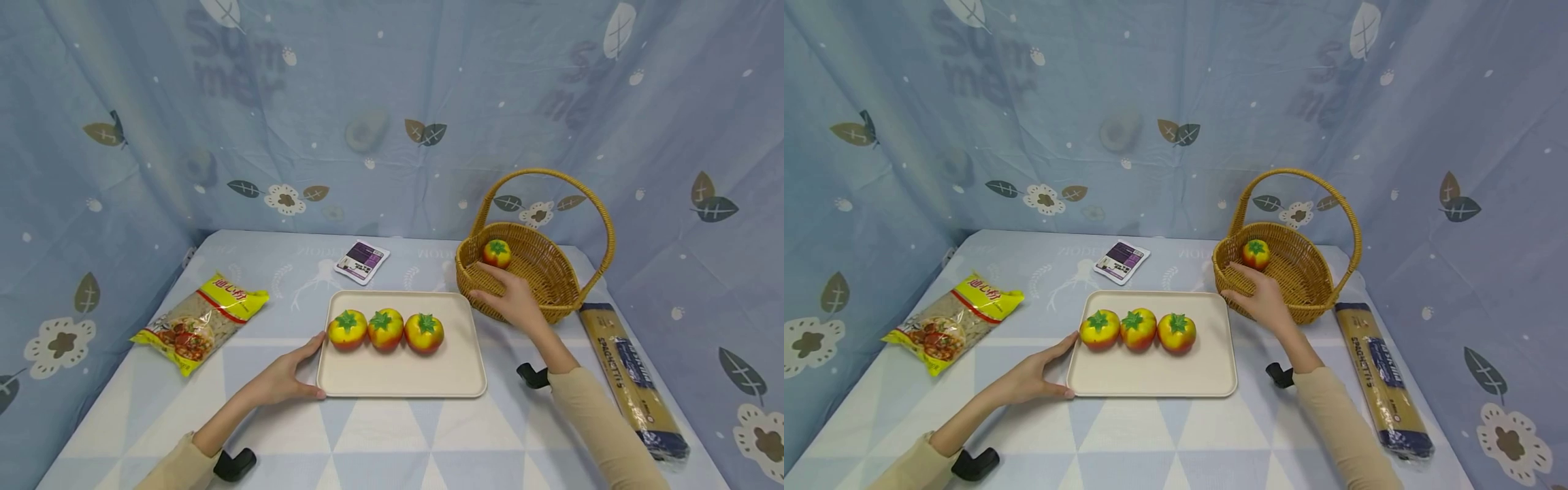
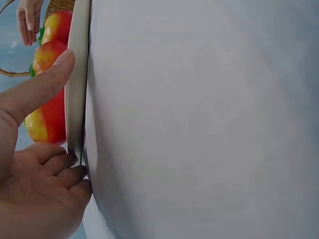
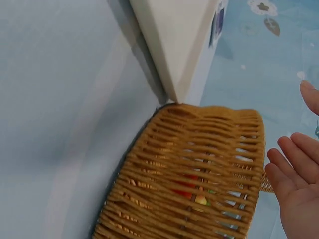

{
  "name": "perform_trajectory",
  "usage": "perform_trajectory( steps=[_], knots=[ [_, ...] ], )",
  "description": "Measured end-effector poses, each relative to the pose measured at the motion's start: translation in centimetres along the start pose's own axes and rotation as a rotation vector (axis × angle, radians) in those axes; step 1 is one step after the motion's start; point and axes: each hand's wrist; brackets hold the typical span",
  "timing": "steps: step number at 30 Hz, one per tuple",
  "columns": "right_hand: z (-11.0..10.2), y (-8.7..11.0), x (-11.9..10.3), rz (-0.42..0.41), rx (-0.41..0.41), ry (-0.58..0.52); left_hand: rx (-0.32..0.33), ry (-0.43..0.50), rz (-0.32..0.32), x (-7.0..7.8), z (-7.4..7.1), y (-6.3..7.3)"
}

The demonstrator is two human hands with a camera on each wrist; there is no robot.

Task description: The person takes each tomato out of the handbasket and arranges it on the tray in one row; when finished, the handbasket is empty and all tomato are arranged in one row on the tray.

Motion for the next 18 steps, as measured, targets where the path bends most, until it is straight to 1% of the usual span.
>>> perform_trajectory(
  steps=[5,10,12,18],
  knots=[
    [-0.8,-0.5,0.5,0.055,-0.009,0.02,0.006,-0.016,0.006,0.0,0.0,0.0],
    [-2.0,-1.3,1.1,0.064,0.009,0.052,0.003,-0.001,-0.004,0.0,0.0,0.0],
    [-2.4,-1.6,1.4,0.072,0.014,0.07,0.001,-0.005,0.004,0.0,-0.1,0.0],
    [-3.7,-2.6,2.2,0.129,-0.006,0.086,-0.002,-0.011,-0.001,0.0,0.0,0.0]
  ],
)
Point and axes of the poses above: each hand's wrist, its own y-axis away from the middle knuckle, its own z-axis out of the palm, x = y × z, and after that the axes turned 10 degrees about -x, right-handed
